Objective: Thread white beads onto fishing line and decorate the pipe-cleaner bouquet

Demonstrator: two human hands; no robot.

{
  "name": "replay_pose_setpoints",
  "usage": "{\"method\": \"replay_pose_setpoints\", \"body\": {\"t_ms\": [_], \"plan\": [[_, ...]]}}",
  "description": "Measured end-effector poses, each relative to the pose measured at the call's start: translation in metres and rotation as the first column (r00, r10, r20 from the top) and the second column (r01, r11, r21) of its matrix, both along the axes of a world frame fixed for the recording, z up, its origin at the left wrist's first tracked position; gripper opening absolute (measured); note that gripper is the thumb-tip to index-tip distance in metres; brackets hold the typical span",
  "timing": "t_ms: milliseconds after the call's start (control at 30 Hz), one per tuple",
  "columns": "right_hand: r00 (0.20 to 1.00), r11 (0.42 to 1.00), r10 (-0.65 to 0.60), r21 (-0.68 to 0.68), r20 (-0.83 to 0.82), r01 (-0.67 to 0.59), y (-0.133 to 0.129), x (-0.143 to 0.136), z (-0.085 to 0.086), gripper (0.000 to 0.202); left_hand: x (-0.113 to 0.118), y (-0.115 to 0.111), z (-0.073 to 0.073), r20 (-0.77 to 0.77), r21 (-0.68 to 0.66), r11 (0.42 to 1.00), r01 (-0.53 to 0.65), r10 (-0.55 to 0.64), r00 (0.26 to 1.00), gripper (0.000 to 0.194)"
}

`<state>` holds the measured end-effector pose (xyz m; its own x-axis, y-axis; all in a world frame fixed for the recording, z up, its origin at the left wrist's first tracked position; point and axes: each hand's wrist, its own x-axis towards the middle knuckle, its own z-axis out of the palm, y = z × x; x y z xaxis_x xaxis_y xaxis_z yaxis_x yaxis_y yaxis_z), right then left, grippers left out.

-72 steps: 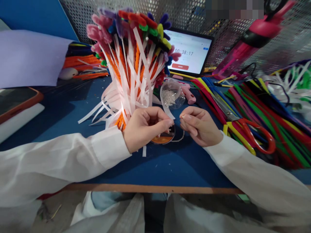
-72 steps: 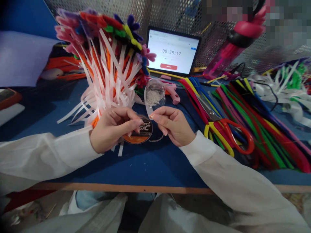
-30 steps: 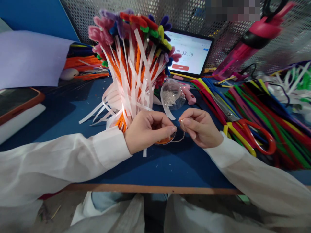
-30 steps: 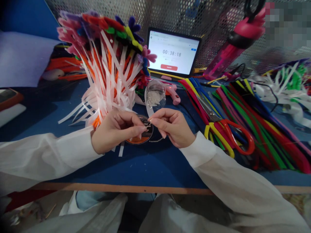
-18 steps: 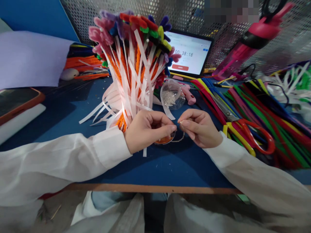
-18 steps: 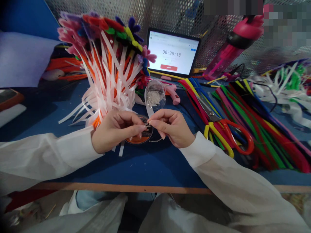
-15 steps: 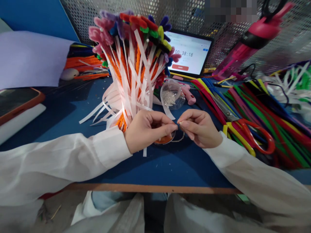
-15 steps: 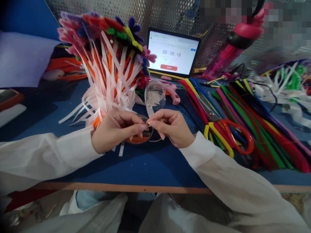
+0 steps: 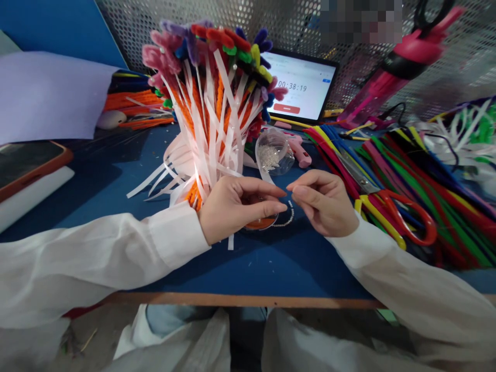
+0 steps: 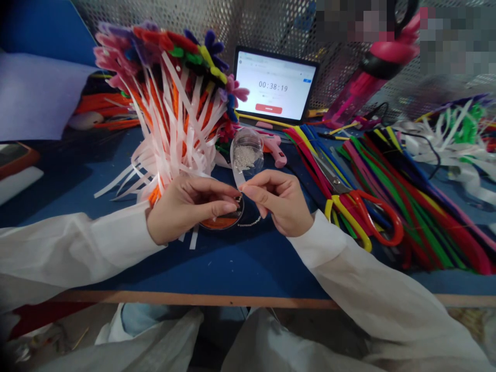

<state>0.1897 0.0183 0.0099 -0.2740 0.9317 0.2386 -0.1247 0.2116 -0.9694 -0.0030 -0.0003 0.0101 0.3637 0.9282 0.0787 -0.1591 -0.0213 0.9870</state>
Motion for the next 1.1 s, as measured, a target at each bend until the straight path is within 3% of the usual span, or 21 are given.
{"method": "replay_pose_setpoints", "body": {"t_ms": [400, 467, 533, 600, 667, 733, 867, 967, 1100], "plan": [[0.989, 0.993, 0.068, 0.084, 0.129, -0.08, -0.002, 0.003, 0.001, 0.01, -0.001, 0.001, 0.002, -0.011, -0.006, 1.0, -0.016, 0.016, 1.0, 0.024], [0.988, 0.989, 0.043, 0.133, 0.149, -0.063, 0.004, 0.006, -0.001, 0.014, 0.0, 0.001, 0.002, -0.019, 0.004, 1.0, -0.022, 0.022, 1.0, 0.024], [0.964, 0.973, -0.065, 0.232, 0.26, 0.003, 0.014, 0.01, -0.004, 0.021, 0.0, 0.0, 0.001, -0.02, 0.024, 0.999, -0.024, 0.025, 0.999, 0.024], [0.835, 0.913, -0.276, 0.401, 0.475, 0.074, 0.026, 0.015, -0.008, 0.022, 0.0, 0.0, 0.001, -0.021, 0.036, 0.999, -0.022, 0.023, 1.0, 0.023], [0.619, 0.808, -0.467, 0.589, 0.631, 0.009, 0.038, 0.018, -0.012, 0.022, 0.0, 0.0, 0.001, -0.018, 0.035, 0.999, -0.019, 0.02, 1.0, 0.023], [0.423, 0.755, -0.564, 0.651, 0.709, -0.084, 0.047, 0.017, -0.016, 0.025, 0.0, 0.0, 0.001, -0.013, 0.028, 0.999, -0.017, 0.017, 1.0, 0.022], [0.077, 0.769, -0.624, 0.629, 0.777, -0.118, 0.051, 0.009, -0.018, 0.034, 0.001, 0.0, 0.001, -0.01, 0.026, 1.0, -0.014, 0.014, 1.0, 0.022], [-0.05, 0.79, -0.61, 0.602, 0.791, -0.119, 0.048, 0.003, -0.016, 0.038, 0.001, 0.0, 0.001, -0.017, 0.029, 0.999, -0.016, 0.016, 1.0, 0.022], [-0.105, 0.803, -0.593, 0.579, 0.798, -0.137, 0.047, 0.0, -0.014, 0.04, 0.001, 0.0, 0.001, -0.015, 0.03, 0.999, -0.013, 0.014, 1.0, 0.022]]}}
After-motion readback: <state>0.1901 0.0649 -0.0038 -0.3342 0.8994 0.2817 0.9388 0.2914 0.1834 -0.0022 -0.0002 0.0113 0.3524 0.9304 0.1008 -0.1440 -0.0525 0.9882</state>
